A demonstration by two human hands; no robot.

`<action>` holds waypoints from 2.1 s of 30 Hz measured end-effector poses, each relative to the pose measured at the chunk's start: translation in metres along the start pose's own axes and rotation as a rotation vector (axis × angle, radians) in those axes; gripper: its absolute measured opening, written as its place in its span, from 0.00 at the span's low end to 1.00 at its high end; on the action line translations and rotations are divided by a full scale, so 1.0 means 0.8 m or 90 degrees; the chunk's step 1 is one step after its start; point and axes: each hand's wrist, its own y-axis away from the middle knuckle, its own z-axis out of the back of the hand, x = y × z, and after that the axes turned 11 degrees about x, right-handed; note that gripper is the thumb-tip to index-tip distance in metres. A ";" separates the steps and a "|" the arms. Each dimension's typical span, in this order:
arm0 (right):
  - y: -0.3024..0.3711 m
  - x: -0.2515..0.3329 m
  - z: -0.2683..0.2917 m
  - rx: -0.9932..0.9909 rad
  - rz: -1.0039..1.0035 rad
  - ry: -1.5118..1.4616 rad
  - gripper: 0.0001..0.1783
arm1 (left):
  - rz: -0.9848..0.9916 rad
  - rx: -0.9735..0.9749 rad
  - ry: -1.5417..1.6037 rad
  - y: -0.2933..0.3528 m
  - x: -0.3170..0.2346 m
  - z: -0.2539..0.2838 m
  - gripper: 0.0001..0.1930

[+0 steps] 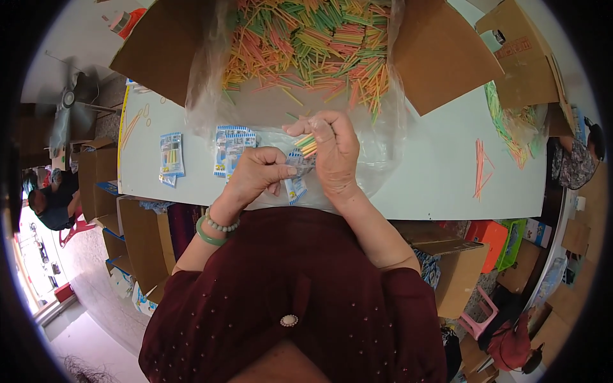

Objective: Packaging small colorful plastic items into plastic bags and placing them into cardboard boxes.

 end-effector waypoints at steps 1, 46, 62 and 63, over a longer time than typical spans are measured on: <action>0.002 -0.003 -0.001 0.017 0.030 0.081 0.10 | 0.000 0.005 0.011 0.000 0.000 0.000 0.09; 0.004 -0.004 0.002 0.114 -0.104 0.111 0.12 | -0.125 -0.037 0.089 -0.009 0.017 -0.002 0.04; 0.002 0.009 0.042 0.190 -0.246 0.276 0.18 | -0.296 -0.058 0.117 -0.025 0.025 0.016 0.09; 0.004 0.007 0.040 0.197 -0.213 0.335 0.15 | -0.298 -0.052 0.115 -0.023 0.024 0.015 0.09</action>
